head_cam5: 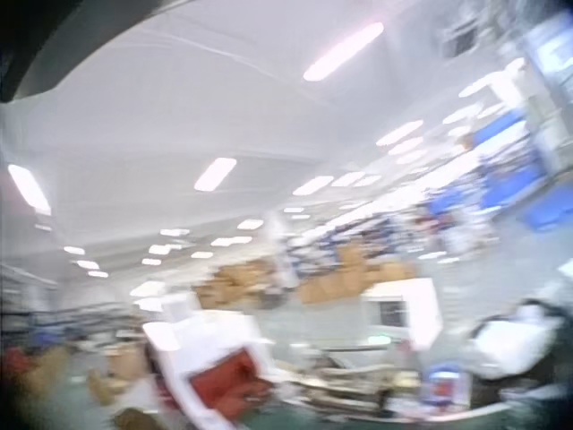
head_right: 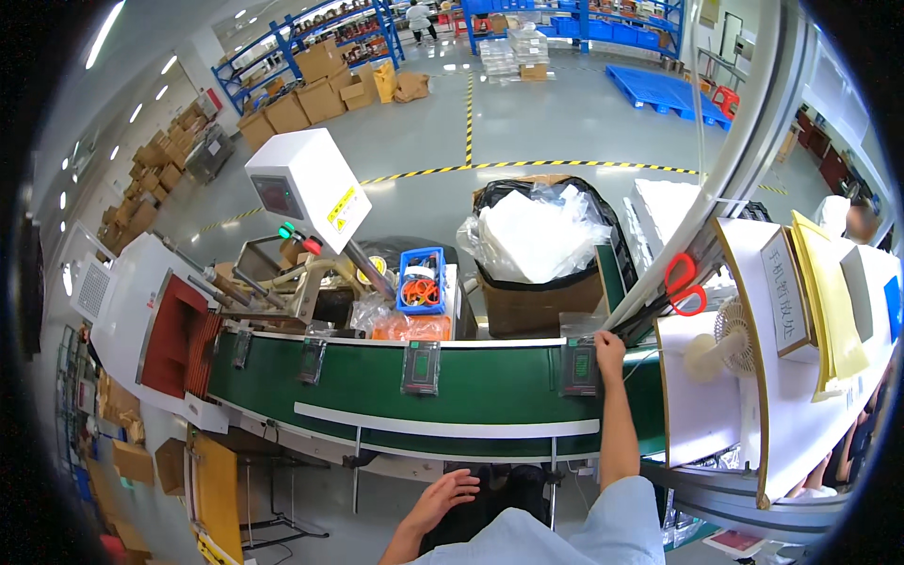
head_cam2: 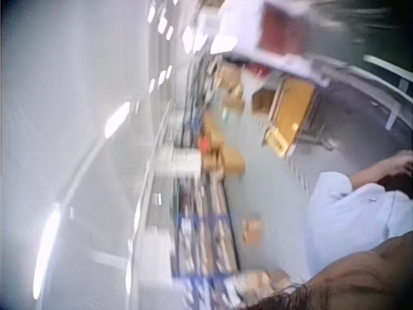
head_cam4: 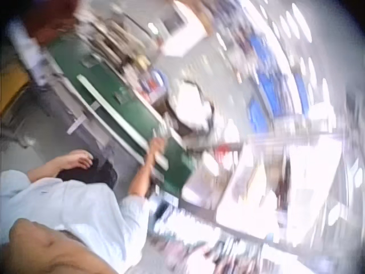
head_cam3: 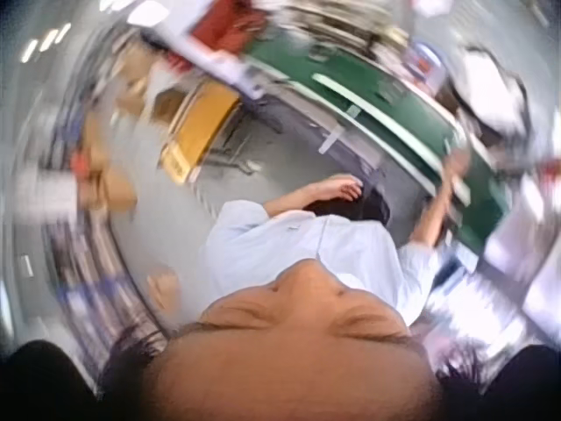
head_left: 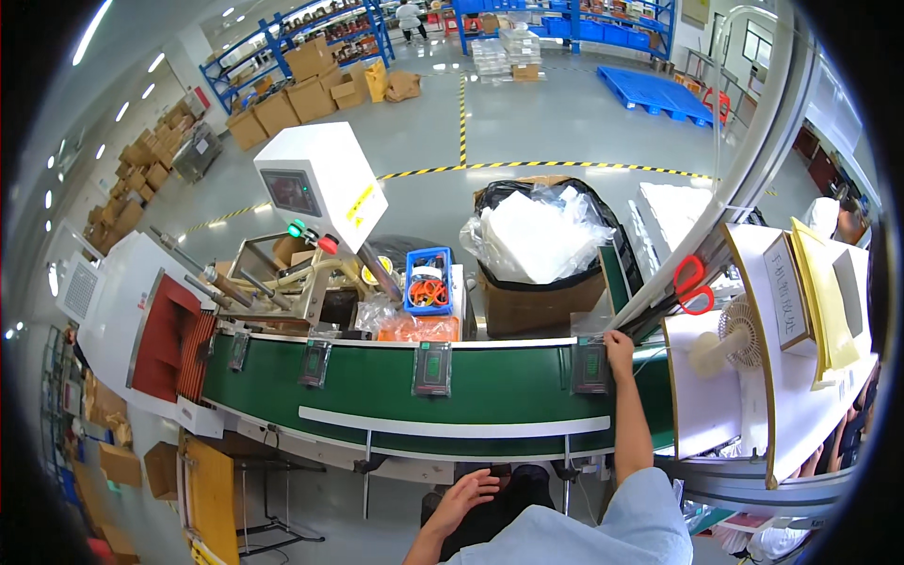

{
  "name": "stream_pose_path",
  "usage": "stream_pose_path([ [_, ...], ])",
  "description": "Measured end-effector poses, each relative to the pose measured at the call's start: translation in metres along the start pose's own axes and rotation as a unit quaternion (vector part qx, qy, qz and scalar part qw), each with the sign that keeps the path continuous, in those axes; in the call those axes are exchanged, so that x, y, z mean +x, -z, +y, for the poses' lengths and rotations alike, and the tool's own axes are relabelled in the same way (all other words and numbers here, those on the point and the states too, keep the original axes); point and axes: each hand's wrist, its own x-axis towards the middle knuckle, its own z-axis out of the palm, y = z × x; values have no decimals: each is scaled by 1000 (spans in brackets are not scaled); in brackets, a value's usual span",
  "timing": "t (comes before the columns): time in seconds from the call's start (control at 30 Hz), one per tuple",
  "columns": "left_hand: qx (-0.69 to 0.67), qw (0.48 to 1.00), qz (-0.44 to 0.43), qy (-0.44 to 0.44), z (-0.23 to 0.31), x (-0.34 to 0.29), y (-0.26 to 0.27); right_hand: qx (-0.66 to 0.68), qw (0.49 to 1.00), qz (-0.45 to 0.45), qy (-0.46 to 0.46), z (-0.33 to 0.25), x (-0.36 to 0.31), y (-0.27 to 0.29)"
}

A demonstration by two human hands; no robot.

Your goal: The person stands at a conveyor belt in a factory setting, picking up small, individually wrapped electronic components. They place these items into larger clear plastic bags and then arrange the filled bags on the moving belt. The process is repetitive, involving picking, bagging, and placing items for downstream processing.

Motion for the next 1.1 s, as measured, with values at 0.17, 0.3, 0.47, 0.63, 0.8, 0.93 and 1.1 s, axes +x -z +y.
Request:
stream_pose_path([
  [0.17, -64, 994, 84, -17, -7, -5, 7, -163, 985, 49, -18, -23, -36, -75],
  [0.3, -103, 986, 121, -43, -26, -18, 31, -192, 979, 71, -8, -58, -64, -119],
  [0.47, -125, 982, 138, -43, -32, -37, 41, -153, 987, 35, 16, -43, -62, -136],
  [0.63, -147, 977, 145, -55, -49, -77, 65, -164, 984, 9, -73, -51, -61, -142],
  [0.8, -195, 974, 95, -72, -69, -123, 89, -25, 995, -86, 43, -81, -79, -189],
  [0.93, -91, 995, 9, 30, -52, -122, 91, 133, 969, -58, 197, -91, -141, -106],
  [1.1, 49, 989, -82, 116, -60, -132, 84, 22, 990, -60, 125, -166, -352, 23],
])
